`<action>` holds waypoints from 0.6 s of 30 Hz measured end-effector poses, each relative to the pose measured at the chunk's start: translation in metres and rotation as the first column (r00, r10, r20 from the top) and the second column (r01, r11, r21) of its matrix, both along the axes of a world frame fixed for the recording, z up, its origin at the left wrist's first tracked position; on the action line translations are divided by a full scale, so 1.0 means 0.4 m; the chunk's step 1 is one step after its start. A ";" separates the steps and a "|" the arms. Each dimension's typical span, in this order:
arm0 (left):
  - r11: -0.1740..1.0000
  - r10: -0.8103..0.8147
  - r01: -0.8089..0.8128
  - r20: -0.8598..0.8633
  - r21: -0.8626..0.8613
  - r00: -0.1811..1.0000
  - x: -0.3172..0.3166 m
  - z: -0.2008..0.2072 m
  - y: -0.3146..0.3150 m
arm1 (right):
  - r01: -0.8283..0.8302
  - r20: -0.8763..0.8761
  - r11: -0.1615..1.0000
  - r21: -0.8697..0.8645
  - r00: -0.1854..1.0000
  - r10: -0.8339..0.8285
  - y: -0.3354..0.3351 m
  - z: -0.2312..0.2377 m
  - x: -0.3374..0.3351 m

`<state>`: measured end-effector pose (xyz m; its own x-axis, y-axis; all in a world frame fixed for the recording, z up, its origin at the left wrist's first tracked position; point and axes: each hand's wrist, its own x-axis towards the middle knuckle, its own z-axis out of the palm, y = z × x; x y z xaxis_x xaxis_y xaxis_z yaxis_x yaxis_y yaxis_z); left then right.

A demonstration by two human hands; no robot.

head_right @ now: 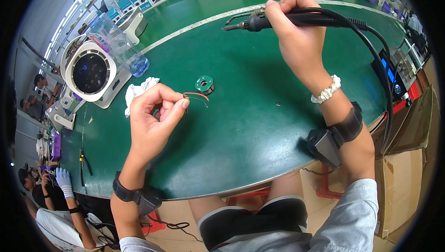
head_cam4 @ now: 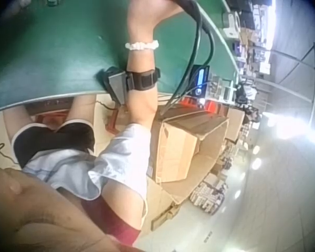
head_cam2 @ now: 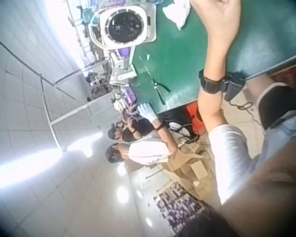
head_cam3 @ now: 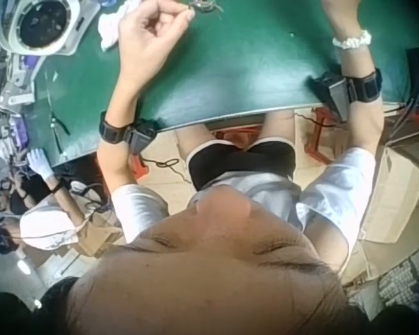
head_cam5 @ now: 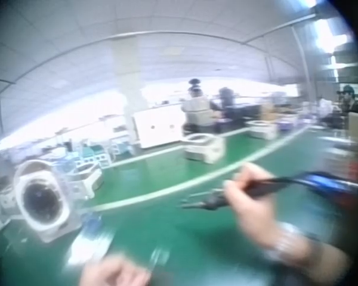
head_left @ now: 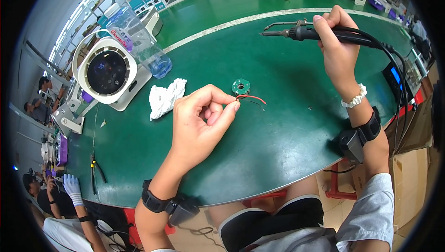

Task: Soldering wires onto a small circular PCB at a factory workbench.

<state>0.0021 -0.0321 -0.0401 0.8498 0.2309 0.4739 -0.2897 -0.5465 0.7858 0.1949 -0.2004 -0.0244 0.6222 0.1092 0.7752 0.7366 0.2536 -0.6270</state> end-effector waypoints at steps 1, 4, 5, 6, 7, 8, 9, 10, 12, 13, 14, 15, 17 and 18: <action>1.000 0.004 -0.004 -0.007 -0.001 1.000 0.000 0.000 0.000 | 0.004 0.005 1.000 -0.001 1.000 -0.004 0.000 0.000 0.000; 1.000 0.002 -0.003 -0.010 -0.006 1.000 0.000 0.000 0.000 | 0.001 -0.013 1.000 -0.005 1.000 -0.001 -0.001 0.000 0.001; 1.000 0.002 -0.002 -0.011 -0.006 1.000 0.000 0.001 0.000 | 0.001 -0.014 1.000 -0.005 1.000 -0.001 -0.001 0.000 0.000; 1.000 0.008 -0.008 -0.016 0.011 1.000 -0.001 0.003 0.001 | 0.000 -0.016 1.000 -0.002 1.000 0.000 0.000 0.000 -0.001; 0.999 0.013 -0.013 -0.021 0.029 1.000 -0.002 0.005 0.001 | -0.001 -0.018 1.000 0.000 1.000 0.001 0.000 0.000 -0.001; 0.999 0.013 -0.013 -0.021 0.029 1.000 -0.002 0.006 -0.001 | -0.001 -0.019 1.000 0.000 1.000 0.001 0.001 0.000 -0.002; 0.999 0.016 -0.015 -0.022 0.032 1.000 -0.001 0.007 -0.002 | -0.004 -0.008 1.000 0.005 1.000 0.004 0.001 0.000 -0.001; 0.999 0.019 -0.018 -0.022 0.035 1.000 -0.001 0.008 -0.004 | -0.006 0.002 1.000 0.010 1.000 0.006 0.001 0.001 -0.001; 0.999 0.020 -0.020 -0.023 0.025 1.000 -0.001 0.012 -0.009 | -0.004 -0.001 1.000 0.008 1.000 0.004 0.000 0.001 -0.003; 1.000 0.022 -0.022 -0.025 0.017 0.999 -0.002 0.014 -0.010 | -0.003 -0.004 1.000 0.007 1.000 0.004 0.000 0.001 -0.004; 1.000 0.023 -0.023 -0.024 0.017 0.999 -0.003 0.013 -0.008 | -0.004 -0.003 1.000 0.008 1.000 0.004 0.000 0.002 -0.004; 0.999 0.020 -0.019 -0.026 0.033 0.999 -0.004 0.010 -0.003 | -0.007 0.001 1.000 0.008 1.000 0.007 0.002 0.001 -0.005; 0.999 0.021 -0.020 -0.028 0.050 0.999 -0.008 0.008 0.003 | -0.014 0.005 1.000 0.010 1.000 0.014 0.006 -0.001 -0.006; 0.999 0.018 -0.016 -0.033 0.051 0.999 -0.005 0.008 0.002 | -0.010 0.002 1.000 0.004 1.000 0.010 0.003 -0.002 -0.003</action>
<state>0.0002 -0.0313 -0.0369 0.8617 0.2219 0.4564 -0.2537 -0.5905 0.7661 0.1936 -0.1991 -0.0251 0.6194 0.1127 0.7770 0.7354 0.2634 -0.6244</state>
